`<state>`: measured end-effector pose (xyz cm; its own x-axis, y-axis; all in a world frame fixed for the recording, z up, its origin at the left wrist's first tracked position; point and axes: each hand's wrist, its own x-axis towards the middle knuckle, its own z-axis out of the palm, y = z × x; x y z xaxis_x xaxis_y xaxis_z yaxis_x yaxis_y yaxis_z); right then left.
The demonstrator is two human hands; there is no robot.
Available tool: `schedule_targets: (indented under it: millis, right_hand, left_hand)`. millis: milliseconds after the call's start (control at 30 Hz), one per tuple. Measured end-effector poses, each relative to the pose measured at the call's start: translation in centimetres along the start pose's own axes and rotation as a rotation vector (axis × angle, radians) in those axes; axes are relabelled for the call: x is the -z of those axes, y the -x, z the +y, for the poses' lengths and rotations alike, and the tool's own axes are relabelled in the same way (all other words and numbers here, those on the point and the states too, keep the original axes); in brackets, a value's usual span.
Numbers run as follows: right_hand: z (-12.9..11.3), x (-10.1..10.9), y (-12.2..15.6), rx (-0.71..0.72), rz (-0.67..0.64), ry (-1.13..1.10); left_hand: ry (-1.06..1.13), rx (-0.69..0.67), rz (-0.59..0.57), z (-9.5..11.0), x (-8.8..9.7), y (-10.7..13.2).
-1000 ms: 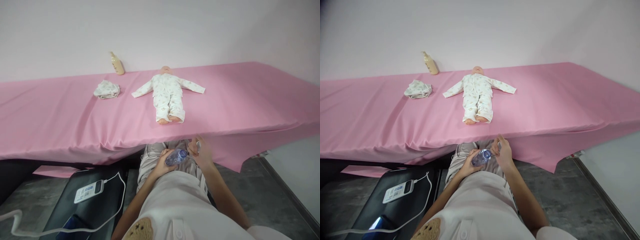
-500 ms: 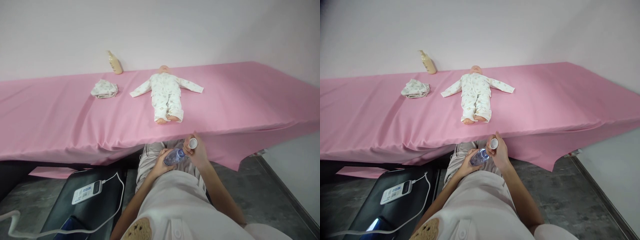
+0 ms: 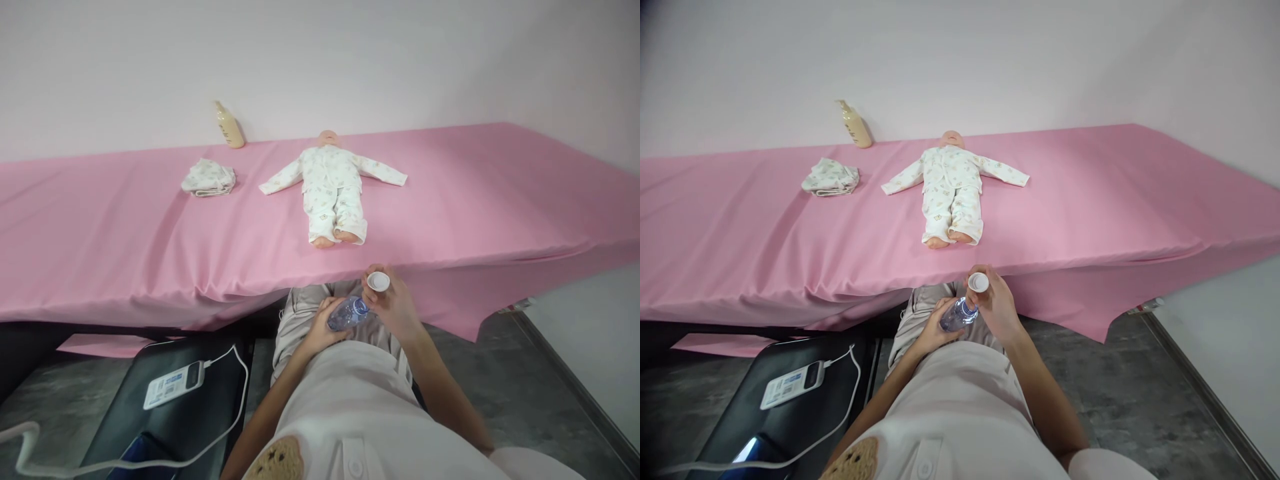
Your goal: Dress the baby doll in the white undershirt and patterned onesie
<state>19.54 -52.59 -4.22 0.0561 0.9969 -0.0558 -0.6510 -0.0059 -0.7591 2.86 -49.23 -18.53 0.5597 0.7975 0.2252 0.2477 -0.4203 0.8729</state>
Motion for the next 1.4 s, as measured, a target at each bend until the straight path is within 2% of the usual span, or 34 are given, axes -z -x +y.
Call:
schedule_targets:
  millis: [300, 400, 667, 933, 1400]
  right_hand:
    - [-0.22, -0.41, 0.39, 0.060, -0.019, -0.030]
    - [-0.27, -0.59, 0.53, 0.036, -0.032, 0.004]
    - [0.03, -0.85, 0.38, 0.023, 0.039, -0.073]
    - [0.27, -0.53, 0.39, 0.047, 0.027, -0.067]
    - [-0.29, -0.59, 0.48, -0.060, -0.057, -0.141]
  left_hand:
    - [0.025, 0.011, -0.003, 0.18, 0.06, -0.04]
    - [0.030, -0.002, 0.004, 0.16, 0.01, -0.01]
    - [0.033, 0.008, -0.009, 0.13, 0.09, 0.00]
    - [0.042, 0.011, -0.002, -0.15, -0.07, 0.09]
    - [0.030, -0.016, 0.022, -0.65, -0.22, 0.07]
